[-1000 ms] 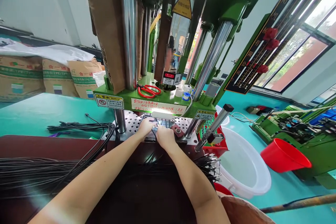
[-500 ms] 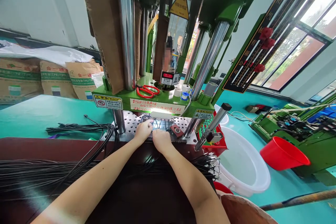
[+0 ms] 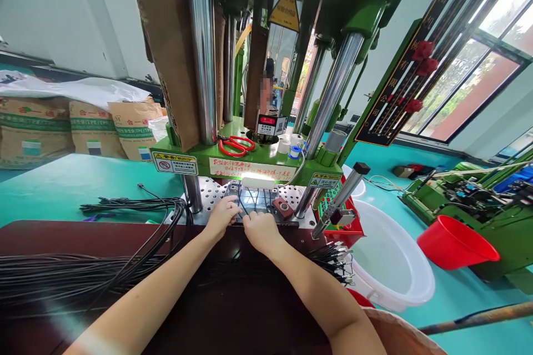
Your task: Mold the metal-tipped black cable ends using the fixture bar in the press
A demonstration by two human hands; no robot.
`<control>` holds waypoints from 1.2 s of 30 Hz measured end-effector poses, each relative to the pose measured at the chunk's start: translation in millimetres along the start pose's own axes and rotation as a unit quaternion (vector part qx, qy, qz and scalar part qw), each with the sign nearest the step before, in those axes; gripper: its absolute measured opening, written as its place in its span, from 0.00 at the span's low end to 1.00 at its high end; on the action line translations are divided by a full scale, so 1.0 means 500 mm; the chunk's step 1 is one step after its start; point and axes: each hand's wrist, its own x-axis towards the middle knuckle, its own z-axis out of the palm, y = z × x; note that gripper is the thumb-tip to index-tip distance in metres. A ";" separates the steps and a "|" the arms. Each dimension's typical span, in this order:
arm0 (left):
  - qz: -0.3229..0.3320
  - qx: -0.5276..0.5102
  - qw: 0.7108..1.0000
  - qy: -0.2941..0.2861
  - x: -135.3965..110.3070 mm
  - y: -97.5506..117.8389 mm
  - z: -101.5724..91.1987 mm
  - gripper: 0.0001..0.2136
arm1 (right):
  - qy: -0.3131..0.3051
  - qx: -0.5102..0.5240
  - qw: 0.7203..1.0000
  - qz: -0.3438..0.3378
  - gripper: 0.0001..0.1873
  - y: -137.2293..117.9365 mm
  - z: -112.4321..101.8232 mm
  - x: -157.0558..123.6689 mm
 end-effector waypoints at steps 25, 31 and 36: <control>0.078 0.415 0.906 0.016 0.065 0.041 0.036 0.15 | -0.084 0.138 0.980 0.115 0.24 0.095 0.032 0.057; 0.094 0.427 0.900 0.000 0.081 0.022 0.036 0.15 | -0.080 0.175 0.973 0.126 0.21 0.101 0.045 0.101; 0.099 0.426 0.899 0.009 0.087 0.016 0.038 0.16 | -0.080 0.197 0.967 0.138 0.21 0.101 0.039 0.126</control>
